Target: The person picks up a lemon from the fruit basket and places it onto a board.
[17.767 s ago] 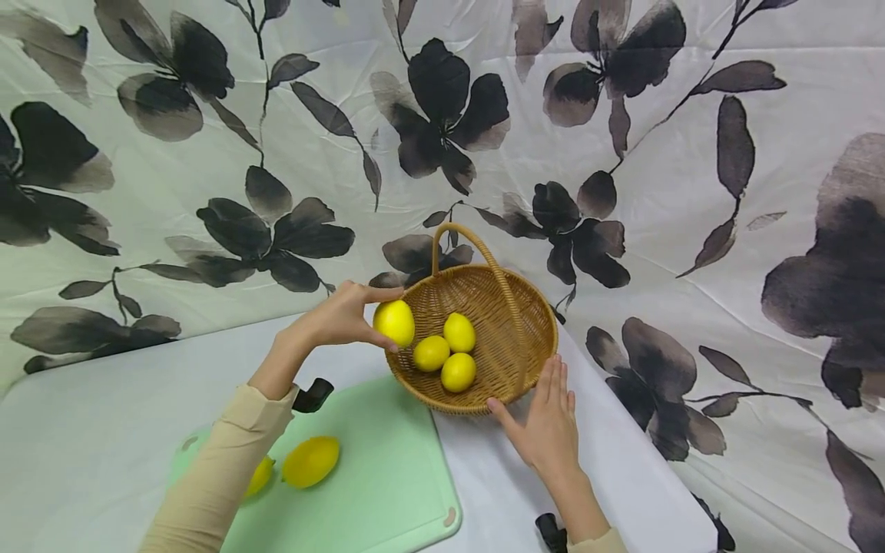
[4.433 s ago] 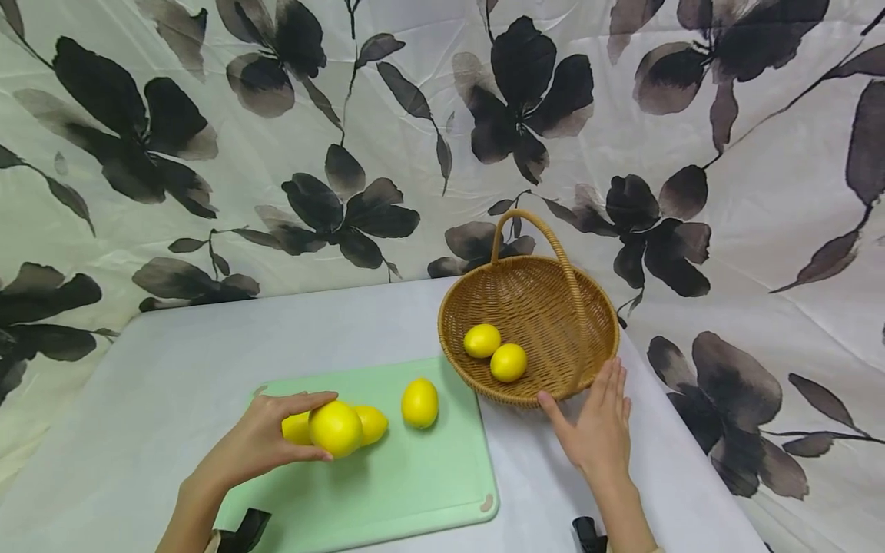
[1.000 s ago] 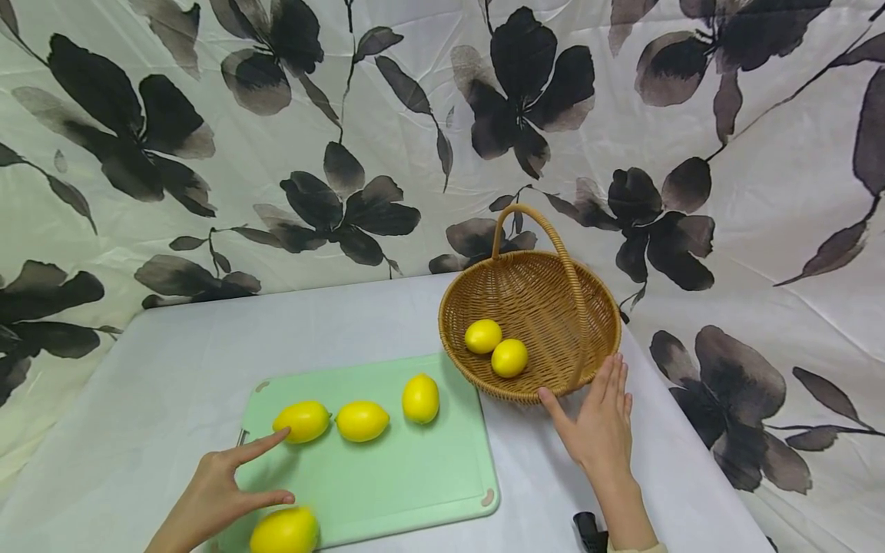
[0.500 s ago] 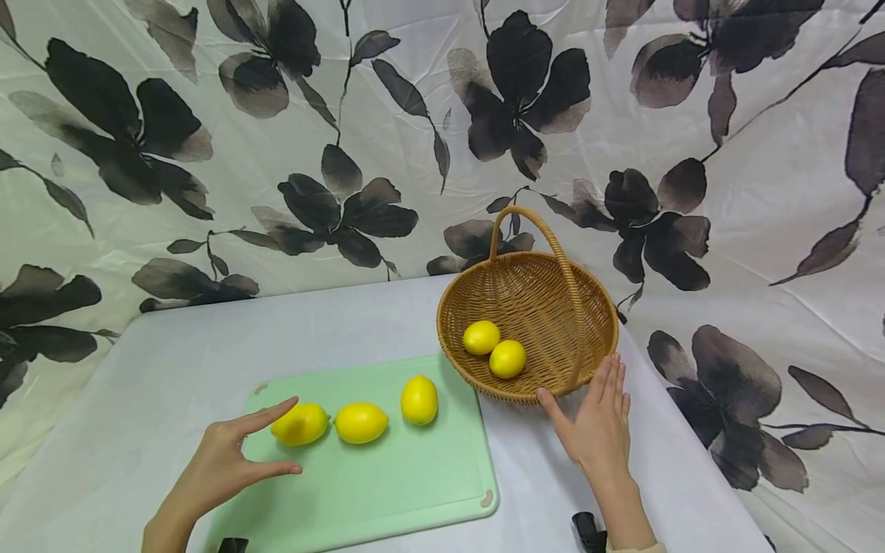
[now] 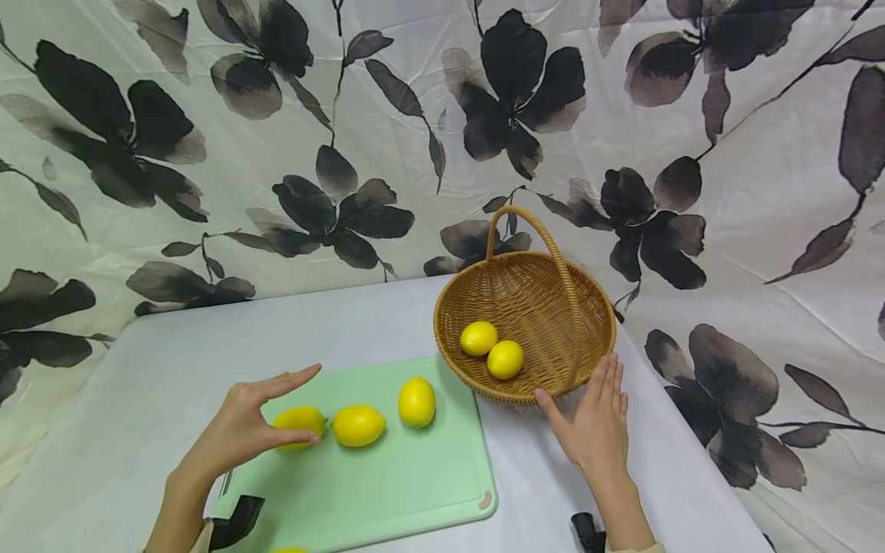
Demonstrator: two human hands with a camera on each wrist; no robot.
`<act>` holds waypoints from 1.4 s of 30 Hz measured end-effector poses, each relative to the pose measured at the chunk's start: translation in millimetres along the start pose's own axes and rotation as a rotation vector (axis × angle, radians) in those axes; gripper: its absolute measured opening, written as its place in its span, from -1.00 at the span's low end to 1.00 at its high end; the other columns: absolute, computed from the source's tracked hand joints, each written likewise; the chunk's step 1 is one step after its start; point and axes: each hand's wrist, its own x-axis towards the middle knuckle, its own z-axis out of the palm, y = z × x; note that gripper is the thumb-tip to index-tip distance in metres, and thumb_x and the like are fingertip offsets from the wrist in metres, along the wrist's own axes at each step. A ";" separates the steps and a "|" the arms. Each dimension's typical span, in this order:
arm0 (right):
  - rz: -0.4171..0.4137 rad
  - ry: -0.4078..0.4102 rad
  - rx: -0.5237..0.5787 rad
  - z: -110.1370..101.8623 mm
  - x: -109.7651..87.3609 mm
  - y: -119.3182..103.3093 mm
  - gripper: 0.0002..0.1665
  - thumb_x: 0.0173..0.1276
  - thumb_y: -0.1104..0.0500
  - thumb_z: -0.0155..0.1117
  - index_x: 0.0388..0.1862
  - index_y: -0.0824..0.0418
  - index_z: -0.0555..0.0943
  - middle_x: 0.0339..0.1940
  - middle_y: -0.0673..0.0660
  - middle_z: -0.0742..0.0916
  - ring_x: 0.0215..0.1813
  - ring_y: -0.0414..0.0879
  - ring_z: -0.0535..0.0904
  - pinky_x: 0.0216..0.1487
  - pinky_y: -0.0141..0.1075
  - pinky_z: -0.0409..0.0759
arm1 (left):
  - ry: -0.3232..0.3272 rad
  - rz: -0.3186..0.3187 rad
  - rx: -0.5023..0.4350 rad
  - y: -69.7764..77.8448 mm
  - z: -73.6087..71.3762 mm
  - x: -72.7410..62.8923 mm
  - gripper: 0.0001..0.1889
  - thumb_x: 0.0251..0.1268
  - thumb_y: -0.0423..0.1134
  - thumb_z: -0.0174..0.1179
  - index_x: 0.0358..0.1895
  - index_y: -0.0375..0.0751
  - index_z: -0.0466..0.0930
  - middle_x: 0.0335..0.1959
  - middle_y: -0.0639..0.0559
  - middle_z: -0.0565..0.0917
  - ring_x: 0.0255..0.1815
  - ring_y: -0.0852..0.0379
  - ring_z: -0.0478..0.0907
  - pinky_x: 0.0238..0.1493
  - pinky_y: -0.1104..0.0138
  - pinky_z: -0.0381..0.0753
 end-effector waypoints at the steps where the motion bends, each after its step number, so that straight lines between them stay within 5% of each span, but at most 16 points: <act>1: -0.002 0.002 0.000 -0.1 0.2 0.4 0.32 0.30 -0.35 0.11 0.50 0.43 -0.40 0.55 0.36 -0.28 0.57 0.29 -0.34 0.39 0.38 -0.08 | -0.005 0.004 -0.001 0.4 0.1 2.6 -0.14 -0.40 -0.10 0.62 0.19 -0.26 0.56 0.09 -0.12 0.67 0.06 -0.24 0.62 0.04 -0.09 0.56; 28: -0.001 -0.010 0.002 1.8 0.7 3.2 0.35 0.27 -0.37 0.14 0.50 0.41 -0.40 0.55 0.35 -0.26 0.58 0.26 -0.34 0.40 0.36 -0.06 | -0.095 0.002 -0.019 11.0 7.4 40.5 -0.13 -0.34 -0.07 0.60 0.23 -0.27 0.52 0.15 -0.12 0.63 0.18 -0.21 0.55 0.11 -0.05 0.54; 42: 0.014 -0.024 -0.001 -1.1 1.3 7.9 0.35 0.28 -0.38 0.13 0.51 0.38 -0.44 0.55 0.32 -0.30 0.58 0.23 -0.36 0.42 0.34 -0.08 | -0.146 0.073 -0.041 25.6 16.4 80.6 -0.12 -0.33 -0.04 0.59 0.23 -0.30 0.52 0.19 -0.10 0.60 0.22 -0.20 0.52 0.20 -0.07 0.48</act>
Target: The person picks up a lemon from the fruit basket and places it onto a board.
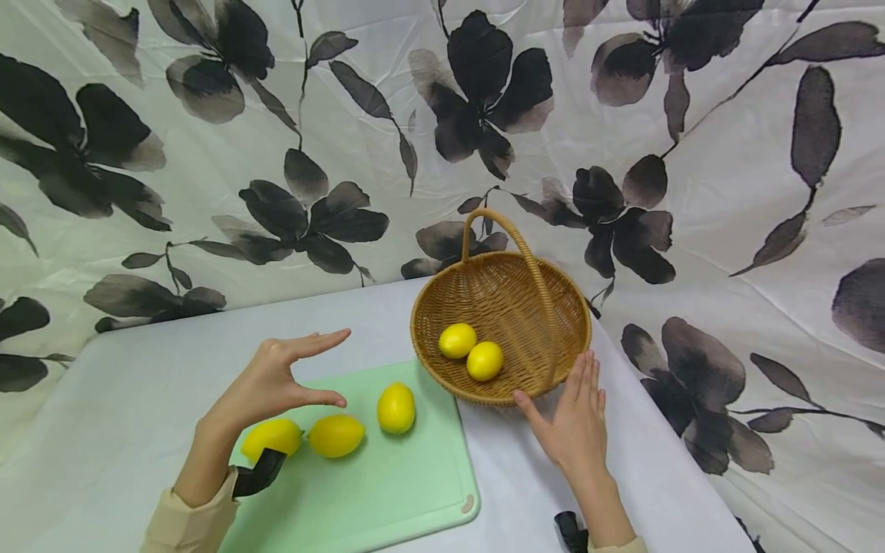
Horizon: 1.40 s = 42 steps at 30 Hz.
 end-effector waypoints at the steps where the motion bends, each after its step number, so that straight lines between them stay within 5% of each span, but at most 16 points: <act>1: 0.001 -0.004 0.001 0.0 -0.1 -0.5 0.36 0.28 -0.38 0.13 0.51 0.38 -0.43 0.55 0.33 -0.30 0.58 0.24 -0.36 0.42 0.34 -0.08 | 0.000 0.001 -0.001 0.1 0.0 1.7 -0.12 -0.33 -0.04 0.60 0.23 -0.30 0.52 0.19 -0.09 0.60 0.22 -0.19 0.52 0.21 -0.06 0.48; 21: 0.006 -0.005 -0.015 -1.5 -0.1 -1.3 0.35 0.27 -0.39 0.12 0.51 0.40 -0.40 0.55 0.34 -0.26 0.58 0.25 -0.33 0.42 0.34 -0.05 | -0.041 0.010 -0.009 -2.0 9.2 17.3 -0.14 -0.27 0.00 0.57 0.24 -0.27 0.51 0.17 -0.12 0.61 0.22 -0.20 0.53 0.18 -0.04 0.52; 42: 0.009 0.002 -0.025 -1.3 1.9 -0.3 0.37 0.24 -0.40 0.15 0.52 0.40 -0.37 0.56 0.36 -0.22 0.58 0.27 -0.27 0.43 0.33 -0.04 | -0.079 0.088 -0.008 5.6 18.8 46.7 -0.16 -0.25 -0.03 0.57 0.23 -0.29 0.52 0.16 -0.14 0.62 0.20 -0.16 0.55 0.15 0.02 0.55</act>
